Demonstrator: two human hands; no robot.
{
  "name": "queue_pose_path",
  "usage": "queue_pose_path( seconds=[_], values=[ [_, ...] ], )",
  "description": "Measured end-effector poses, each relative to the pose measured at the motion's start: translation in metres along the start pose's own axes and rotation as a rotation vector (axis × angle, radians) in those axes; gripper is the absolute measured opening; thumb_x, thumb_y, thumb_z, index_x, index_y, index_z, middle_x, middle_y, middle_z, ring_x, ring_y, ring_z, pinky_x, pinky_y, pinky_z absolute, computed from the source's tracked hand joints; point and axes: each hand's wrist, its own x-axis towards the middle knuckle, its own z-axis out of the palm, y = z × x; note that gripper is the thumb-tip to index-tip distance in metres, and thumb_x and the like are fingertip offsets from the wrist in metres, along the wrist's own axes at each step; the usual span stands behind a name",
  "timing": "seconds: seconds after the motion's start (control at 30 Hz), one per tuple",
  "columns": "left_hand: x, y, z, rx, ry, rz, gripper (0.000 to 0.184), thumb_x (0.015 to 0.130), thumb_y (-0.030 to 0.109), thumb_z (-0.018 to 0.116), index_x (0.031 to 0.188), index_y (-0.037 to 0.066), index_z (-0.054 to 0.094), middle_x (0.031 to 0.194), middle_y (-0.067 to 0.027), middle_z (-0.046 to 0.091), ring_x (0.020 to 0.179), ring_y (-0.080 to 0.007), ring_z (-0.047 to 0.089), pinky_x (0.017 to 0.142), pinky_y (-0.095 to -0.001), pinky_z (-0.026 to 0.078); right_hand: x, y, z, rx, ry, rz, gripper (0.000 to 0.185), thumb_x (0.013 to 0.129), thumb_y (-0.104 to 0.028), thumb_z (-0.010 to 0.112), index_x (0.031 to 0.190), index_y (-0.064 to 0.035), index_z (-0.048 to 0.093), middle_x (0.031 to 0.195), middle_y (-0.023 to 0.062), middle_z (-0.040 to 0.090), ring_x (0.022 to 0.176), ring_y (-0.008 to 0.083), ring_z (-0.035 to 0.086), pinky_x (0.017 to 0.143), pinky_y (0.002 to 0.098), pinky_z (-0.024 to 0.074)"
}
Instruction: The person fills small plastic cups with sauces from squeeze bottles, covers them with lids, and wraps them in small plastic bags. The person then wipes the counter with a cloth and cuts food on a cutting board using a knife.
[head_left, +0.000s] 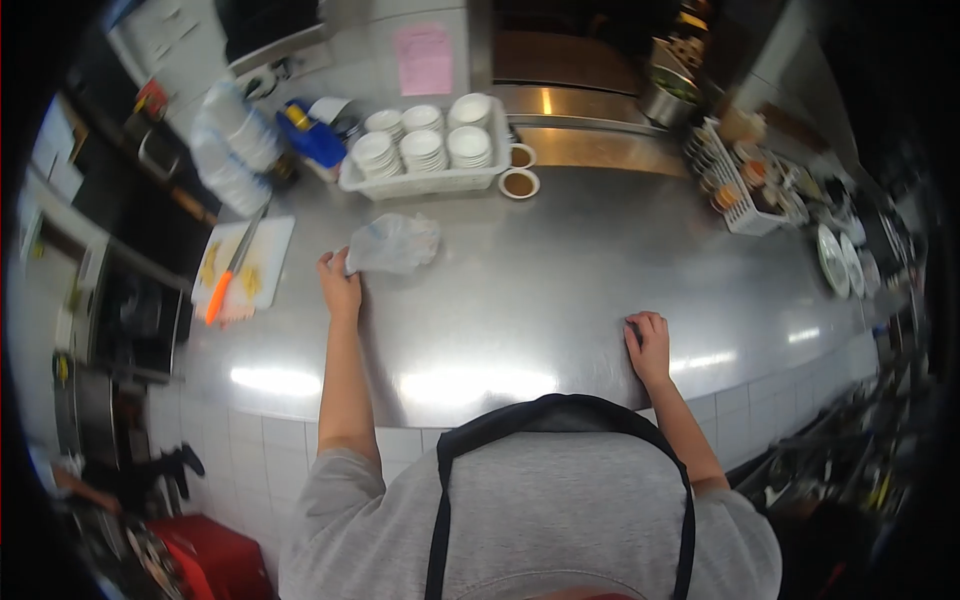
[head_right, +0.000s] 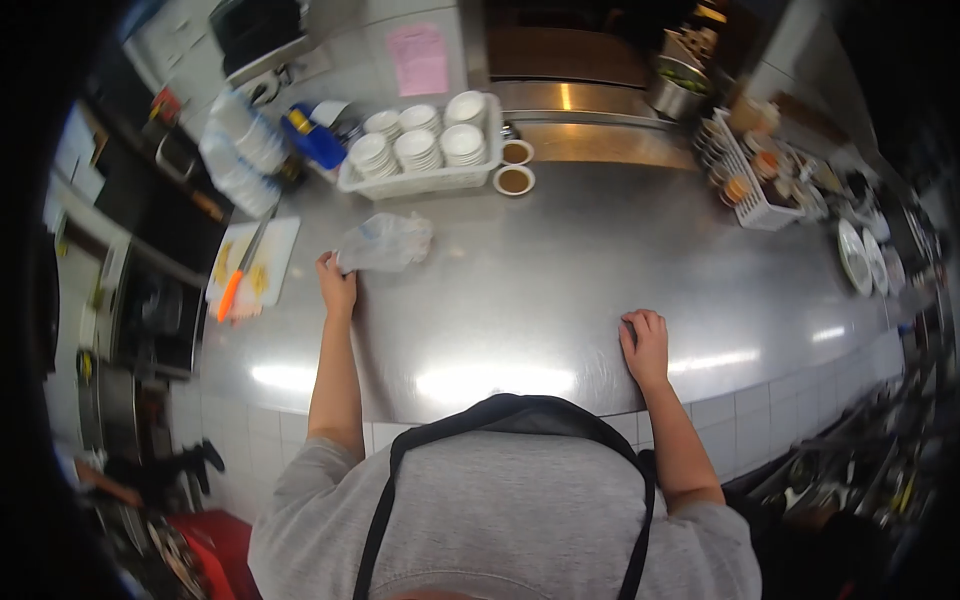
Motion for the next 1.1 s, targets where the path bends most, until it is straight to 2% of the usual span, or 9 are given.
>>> queue_pose_path(
  seconds=[0.2, 0.23, 0.27, 0.33, 0.4, 0.63, 0.8, 0.97, 1.1],
  values=[
    [0.030, -0.003, 0.025, 0.071, 0.030, 0.559, 0.046, 0.079, 0.019, 0.055, 0.122, 0.003, 0.049, 0.128, -0.0181, 0.045, 0.120, -0.0400, 0.033, 0.101, -0.0457, 0.030, -0.048, -0.026, -0.019, -0.069, 0.016, 0.082, 0.021, 0.077, -0.012, 0.060, 0.098, -0.0089, 0.056, 0.106, 0.0095, 0.052, 0.100, 0.0292, 0.048, 0.086, 0.0393, 0.0384],
    [0.020, -0.012, 0.035, -0.171, 0.107, 0.485, 0.050, 0.079, 0.020, 0.058, 0.124, 0.002, 0.047, 0.127, -0.0187, 0.044, 0.119, -0.0402, 0.033, 0.101, -0.0470, 0.028, -0.055, -0.027, -0.022, -0.053, -0.030, 0.059, 0.022, 0.078, -0.013, 0.059, 0.099, -0.0098, 0.056, 0.108, 0.0087, 0.052, 0.102, 0.0284, 0.048, 0.088, 0.0394, 0.0376],
    [0.004, 0.014, 0.016, 0.055, 0.157, 0.424, 0.053, 0.079, 0.017, 0.059, 0.127, 0.002, 0.042, 0.130, -0.0186, 0.038, 0.116, -0.0382, 0.036, 0.096, -0.0460, 0.034, -0.064, -0.028, -0.025, -0.071, 0.006, 0.097, 0.022, 0.078, -0.013, 0.059, 0.099, -0.0098, 0.056, 0.108, 0.0087, 0.052, 0.102, 0.0284, 0.048, 0.088, 0.0394, 0.0376],
    [-0.019, 0.028, 0.024, -0.462, 0.305, -0.015, 0.056, 0.080, 0.013, 0.059, 0.130, 0.003, 0.036, 0.131, -0.0174, 0.032, 0.112, -0.0330, 0.040, 0.087, -0.0419, 0.042, -0.081, -0.027, -0.030, -0.115, 0.021, 0.120, 0.024, 0.077, -0.015, 0.060, 0.100, -0.0110, 0.055, 0.111, 0.0074, 0.051, 0.105, 0.0268, 0.047, 0.089, 0.0393, 0.0366],
    [-0.048, 0.061, 0.007, -0.493, 0.240, -0.161, 0.057, 0.081, 0.007, 0.056, 0.132, 0.005, 0.031, 0.132, -0.0160, 0.026, 0.108, -0.0278, 0.042, 0.078, -0.0382, 0.046, -0.085, -0.026, -0.033, -0.137, 0.037, 0.151, 0.025, 0.077, -0.018, 0.060, 0.100, -0.0114, 0.055, 0.111, 0.0066, 0.051, 0.106, 0.0256, 0.047, 0.090, 0.0390, 0.0360],
    [-0.149, 0.157, 0.007, -0.691, -0.092, 0.028, 0.052, 0.079, -0.002, 0.053, 0.127, 0.007, 0.036, 0.130, -0.0136, 0.030, 0.104, -0.0228, 0.045, 0.076, -0.0309, 0.045, -0.082, -0.026, -0.035, -0.203, 0.006, 0.128, 0.026, 0.078, -0.021, 0.058, 0.102, -0.0122, 0.054, 0.110, 0.0052, 0.052, 0.104, 0.0245, 0.048, 0.091, 0.0386, 0.0353],
    [-0.198, 0.229, 0.011, -0.901, -0.299, 0.256, 0.030, 0.075, -0.007, 0.055, 0.103, 0.005, 0.054, 0.124, -0.0129, 0.038, 0.095, -0.0190, 0.049, 0.078, -0.0282, 0.043, -0.083, -0.024, -0.035, -0.188, -0.007, 0.101, 0.024, 0.079, -0.022, 0.058, 0.100, -0.0116, 0.054, 0.108, 0.0054, 0.052, 0.104, 0.0244, 0.048, 0.090, 0.0389, 0.0360],
    [-0.189, 0.246, 0.009, -0.860, -0.293, 0.315, 0.024, 0.077, -0.007, 0.055, 0.097, 0.006, 0.056, 0.121, -0.0127, 0.041, 0.094, -0.0193, 0.049, 0.080, -0.0295, 0.042, -0.068, 0.007, -0.053, -0.033, -0.124, 0.072, 0.022, 0.078, -0.020, 0.059, 0.097, -0.0098, 0.054, 0.103, 0.0066, 0.053, 0.101, 0.0256, 0.048, 0.086, 0.0383, 0.0380],
    [-0.184, 0.255, 0.020, -0.743, -0.250, 0.292, 0.022, 0.078, -0.005, 0.054, 0.097, 0.006, 0.056, 0.121, -0.0118, 0.042, 0.093, -0.0183, 0.047, 0.079, -0.0291, 0.041, -0.047, 0.077, -0.088, 0.014, 0.048, 0.119, 0.020, 0.078, -0.015, 0.059, 0.097, -0.0085, 0.054, 0.101, 0.0076, 0.052, 0.096, 0.0287, 0.050, 0.082, 0.0378, 0.0411]
  ],
)
